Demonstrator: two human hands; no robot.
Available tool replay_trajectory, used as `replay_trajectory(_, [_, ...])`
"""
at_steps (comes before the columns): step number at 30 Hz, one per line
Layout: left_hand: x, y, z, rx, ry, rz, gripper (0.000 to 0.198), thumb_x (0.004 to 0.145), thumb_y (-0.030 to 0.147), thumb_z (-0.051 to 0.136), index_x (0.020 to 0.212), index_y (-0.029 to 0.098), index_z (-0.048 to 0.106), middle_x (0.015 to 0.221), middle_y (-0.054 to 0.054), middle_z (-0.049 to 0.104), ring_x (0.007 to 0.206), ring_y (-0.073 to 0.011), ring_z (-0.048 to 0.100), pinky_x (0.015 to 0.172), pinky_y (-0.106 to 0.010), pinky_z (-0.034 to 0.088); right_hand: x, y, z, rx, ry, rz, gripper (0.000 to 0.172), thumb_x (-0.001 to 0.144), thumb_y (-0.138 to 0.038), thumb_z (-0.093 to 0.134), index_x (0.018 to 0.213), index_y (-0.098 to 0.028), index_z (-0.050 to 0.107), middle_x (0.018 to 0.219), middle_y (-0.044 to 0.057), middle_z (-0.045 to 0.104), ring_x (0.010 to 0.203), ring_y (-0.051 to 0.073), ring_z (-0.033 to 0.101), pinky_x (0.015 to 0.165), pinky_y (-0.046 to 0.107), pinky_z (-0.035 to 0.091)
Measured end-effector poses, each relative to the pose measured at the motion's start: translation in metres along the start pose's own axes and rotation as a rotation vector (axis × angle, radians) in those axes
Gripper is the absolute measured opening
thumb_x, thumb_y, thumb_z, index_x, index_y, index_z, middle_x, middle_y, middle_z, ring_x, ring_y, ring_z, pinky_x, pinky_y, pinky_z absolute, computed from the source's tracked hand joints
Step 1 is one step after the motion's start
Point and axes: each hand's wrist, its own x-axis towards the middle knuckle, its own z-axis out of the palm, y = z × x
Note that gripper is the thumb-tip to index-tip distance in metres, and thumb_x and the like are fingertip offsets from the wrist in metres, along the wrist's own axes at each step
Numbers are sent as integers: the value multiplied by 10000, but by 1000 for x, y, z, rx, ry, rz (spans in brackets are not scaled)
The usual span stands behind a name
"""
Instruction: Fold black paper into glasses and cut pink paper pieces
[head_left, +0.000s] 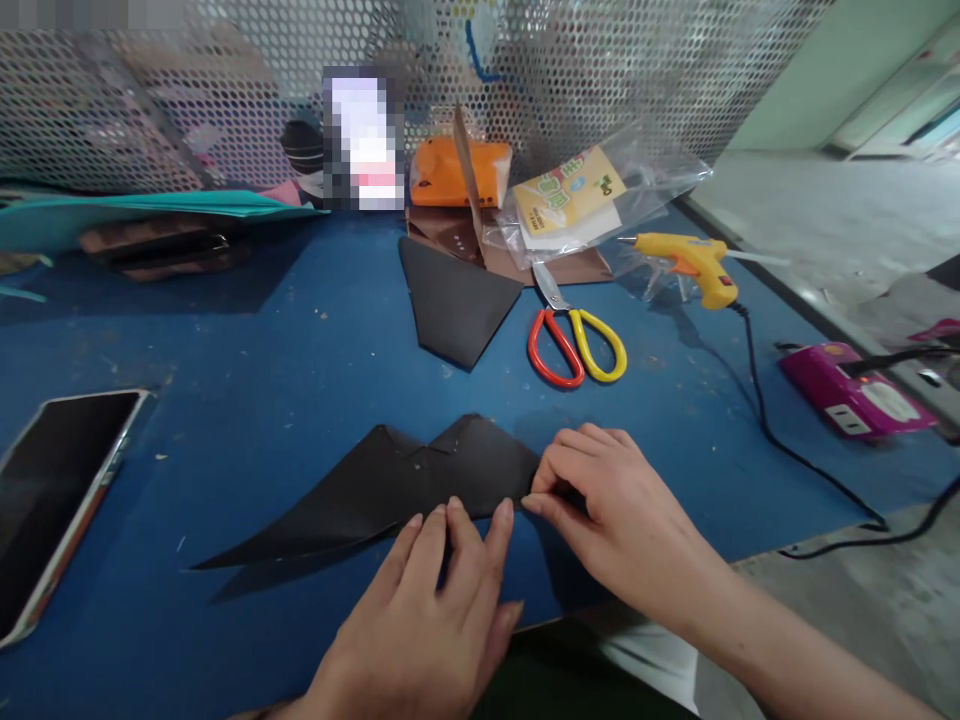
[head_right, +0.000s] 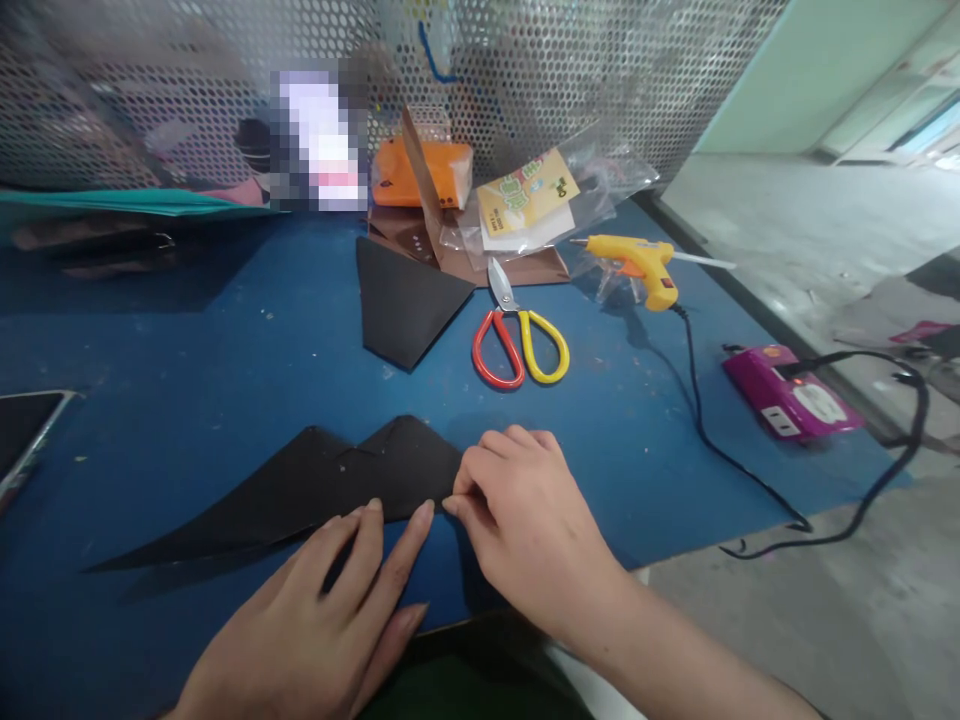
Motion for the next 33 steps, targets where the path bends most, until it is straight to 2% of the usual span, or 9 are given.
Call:
replay_trajectory(7, [0, -2, 1, 10, 5, 37, 536, 996, 344, 458, 1458, 72, 482, 1175, -197, 684, 1038, -320, 614, 871, -421, 490, -14, 9, -3, 63, 141, 96, 202, 912, -195, 630, 723, -224, 566, 751, -23, 615, 763, 184, 531, 756, 375, 350])
replay_trajectory(14, [2, -5, 0, 28, -6, 62, 545, 993, 338, 463, 1463, 63, 469, 1170, -205, 685, 1030, -317, 619, 864, -413, 484, -9, 9, -6, -48, 43, 81, 201, 903, -139, 616, 728, -219, 555, 772, 3, 614, 759, 195, 514, 721, 370, 345])
replay_trajectory(18, [1, -5, 0, 37, -8, 73, 550, 990, 335, 466, 1465, 58, 464, 1171, -209, 683, 1027, -315, 620, 877, -415, 476, -6, 9, -8, -72, 34, 105, 227, 874, -137, 675, 704, -210, 545, 756, -4, 604, 757, 193, 512, 710, 361, 341])
replay_trajectory(26, [3, -1, -1, 32, -12, 12, 593, 988, 393, 455, 1522, 143, 400, 1173, -202, 678, 1032, -319, 618, 875, -406, 472, -12, 19, -9, 108, 55, 49, 221, 890, -174, 689, 698, -218, 589, 755, -31, 623, 759, 163, 540, 760, 357, 351])
replay_trajectory(30, [3, -2, -2, 63, -26, 57, 640, 977, 396, 473, 1542, 118, 356, 1171, -215, 682, 1024, -323, 626, 871, -409, 475, -15, 23, -11, 163, 69, 20, 206, 897, -177, 678, 707, -227, 613, 771, -39, 629, 780, 155, 555, 786, 355, 360])
replay_trajectory(33, [3, -4, -3, 80, -41, 100, 660, 979, 385, 469, 1557, 106, 315, 1181, -219, 682, 1018, -322, 634, 878, -417, 476, -10, 22, -15, 139, 9, 21, 219, 877, -150, 694, 692, -226, 605, 759, -41, 627, 774, 155, 561, 785, 356, 367])
